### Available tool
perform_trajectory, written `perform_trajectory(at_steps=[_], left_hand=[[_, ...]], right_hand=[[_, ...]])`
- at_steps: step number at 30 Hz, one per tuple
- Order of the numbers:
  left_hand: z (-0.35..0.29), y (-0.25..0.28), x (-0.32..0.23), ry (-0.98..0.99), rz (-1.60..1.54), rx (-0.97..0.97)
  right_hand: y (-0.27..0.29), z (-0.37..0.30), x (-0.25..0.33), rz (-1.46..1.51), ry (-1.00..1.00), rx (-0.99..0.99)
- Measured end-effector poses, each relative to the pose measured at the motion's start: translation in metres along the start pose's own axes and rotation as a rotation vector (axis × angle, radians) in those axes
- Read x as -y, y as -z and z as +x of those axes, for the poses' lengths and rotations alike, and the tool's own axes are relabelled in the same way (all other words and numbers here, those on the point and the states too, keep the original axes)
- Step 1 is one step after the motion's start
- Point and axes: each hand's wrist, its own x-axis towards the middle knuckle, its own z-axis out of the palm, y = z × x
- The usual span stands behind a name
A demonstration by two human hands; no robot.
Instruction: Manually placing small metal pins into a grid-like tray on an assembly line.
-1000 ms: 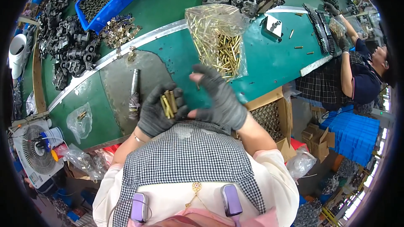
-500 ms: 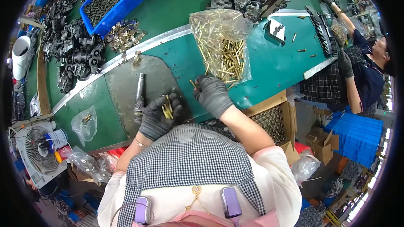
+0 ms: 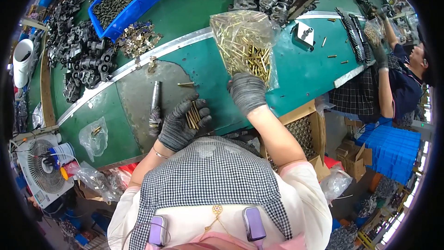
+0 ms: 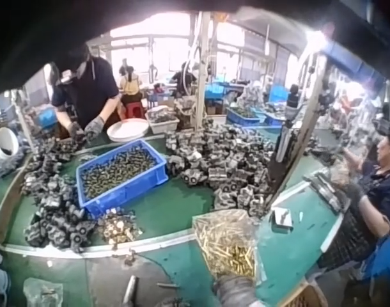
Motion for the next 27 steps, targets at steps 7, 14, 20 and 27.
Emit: perform_trajectory(at_steps=[7, 14, 20, 27], left_hand=[[0.012, 0.038, -0.015, 0.22, -0.036, 0.235], [0.07, -0.023, -0.08, -0.463, 2.378, -0.692], [0.069, -0.002, -0.074, -0.654, 2.698, -0.454], [0.065, 0.003, -0.064, -0.414, 1.955, -0.292]], right_hand=[[0.006, 0.015, 0.004, 0.0, 0.014, -0.038], [0.018, -0.009, 0.003, -0.099, 0.118, 0.269], [0.019, -0.037, -0.011, 0.046, 0.188, 0.399], [0.025, -0.052, -0.03, 0.644, 0.319, 0.134]])
